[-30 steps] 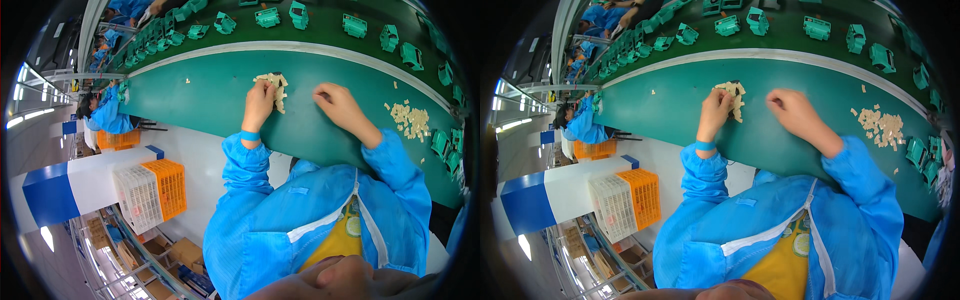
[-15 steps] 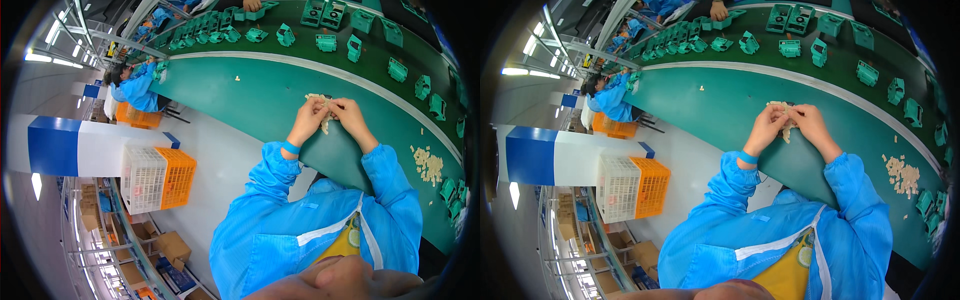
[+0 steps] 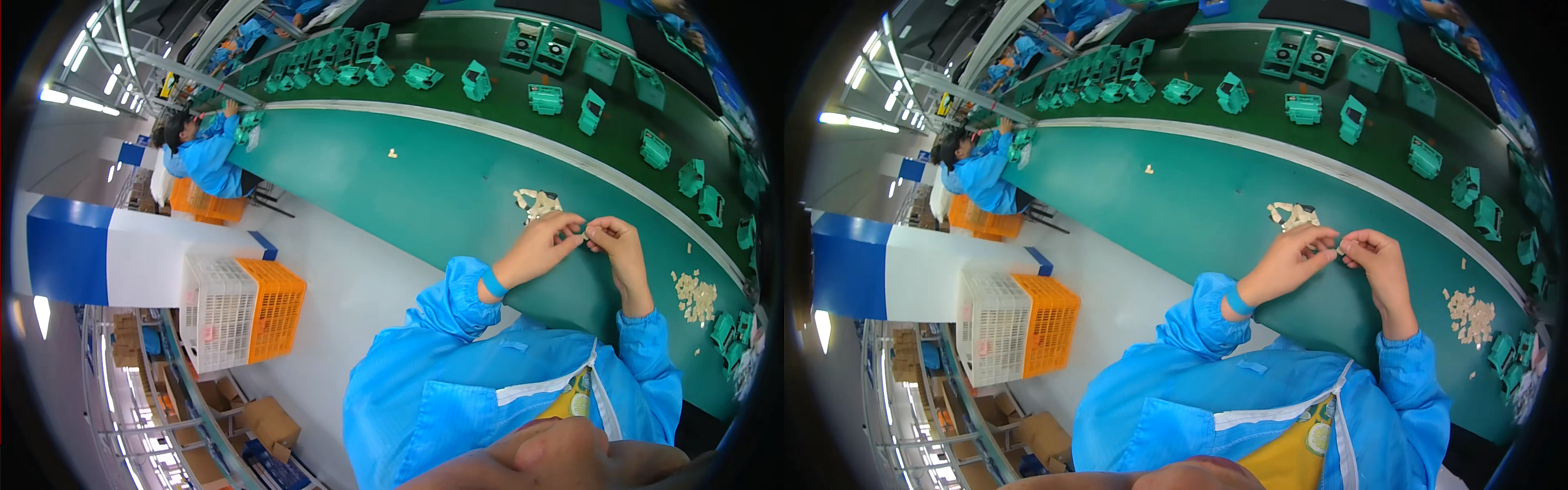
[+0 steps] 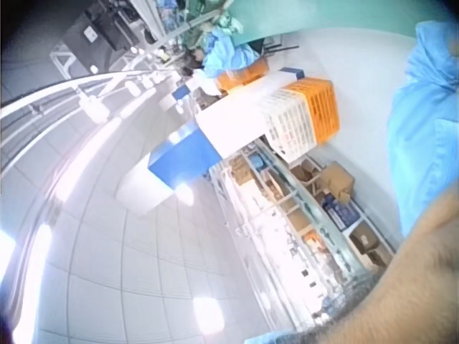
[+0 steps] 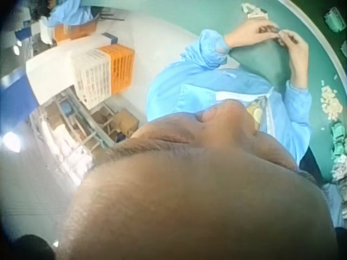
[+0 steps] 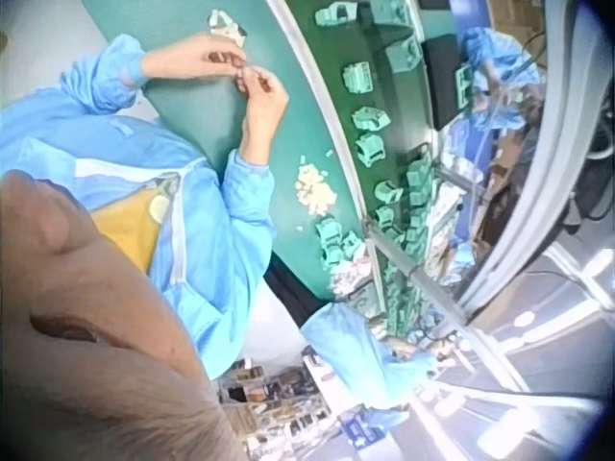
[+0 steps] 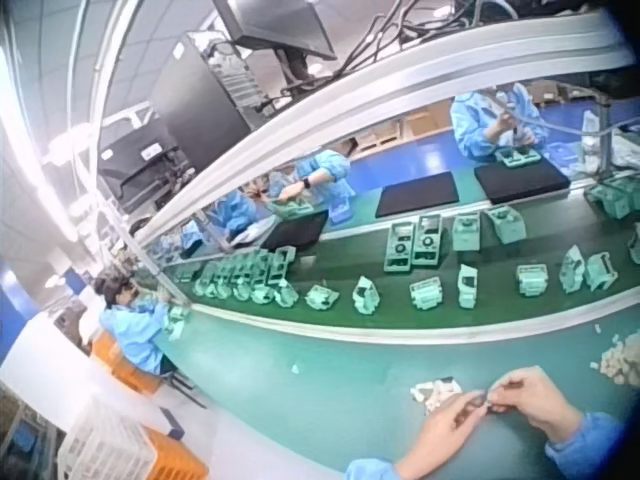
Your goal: The person assembles green plastic electronic housing components by hand, inserting small beige internal components into the plastic parts.
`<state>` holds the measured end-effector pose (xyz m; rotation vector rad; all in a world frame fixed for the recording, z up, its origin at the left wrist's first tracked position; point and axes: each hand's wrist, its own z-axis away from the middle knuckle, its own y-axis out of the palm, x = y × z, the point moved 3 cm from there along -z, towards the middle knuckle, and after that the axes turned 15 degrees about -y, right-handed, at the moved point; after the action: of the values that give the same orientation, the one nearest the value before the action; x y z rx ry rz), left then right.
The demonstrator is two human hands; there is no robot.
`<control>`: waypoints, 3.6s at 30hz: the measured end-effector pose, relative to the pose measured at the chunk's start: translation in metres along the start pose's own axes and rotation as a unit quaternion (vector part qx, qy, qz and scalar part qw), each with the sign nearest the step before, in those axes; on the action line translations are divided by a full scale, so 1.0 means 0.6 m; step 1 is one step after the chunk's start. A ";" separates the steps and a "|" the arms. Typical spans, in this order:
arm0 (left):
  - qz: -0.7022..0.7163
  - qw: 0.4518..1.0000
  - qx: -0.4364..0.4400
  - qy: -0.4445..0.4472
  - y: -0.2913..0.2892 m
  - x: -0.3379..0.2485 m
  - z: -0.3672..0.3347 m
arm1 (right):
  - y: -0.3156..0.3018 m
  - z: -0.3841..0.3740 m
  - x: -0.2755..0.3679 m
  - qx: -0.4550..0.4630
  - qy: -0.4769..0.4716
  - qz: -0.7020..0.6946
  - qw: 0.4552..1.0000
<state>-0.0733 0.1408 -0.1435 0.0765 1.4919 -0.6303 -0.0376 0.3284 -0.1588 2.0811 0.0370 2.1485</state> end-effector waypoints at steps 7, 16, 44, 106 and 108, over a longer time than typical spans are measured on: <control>0.155 0.979 0.123 -0.040 0.082 -0.018 -0.009 | -0.034 0.069 0.022 -0.057 -0.038 -0.097 0.993; 0.162 0.983 0.088 -0.013 0.157 -0.072 0.023 | -0.118 0.137 0.057 -0.074 -0.032 -0.101 0.992; -0.260 0.929 0.034 0.262 0.333 -0.158 -0.028 | -0.309 0.183 0.014 -0.054 -0.126 0.170 0.976; -0.102 0.977 0.161 0.099 0.393 -0.135 -0.084 | -0.458 0.206 0.040 -0.259 -0.151 0.436 0.849; -0.138 0.971 0.117 0.159 0.391 -0.135 -0.087 | -0.468 0.209 0.027 -0.248 -0.146 0.459 0.841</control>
<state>-0.0144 0.3874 -0.1502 0.1597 1.7460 -1.0569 0.1120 0.5972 -0.1722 2.2521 -1.6584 1.7972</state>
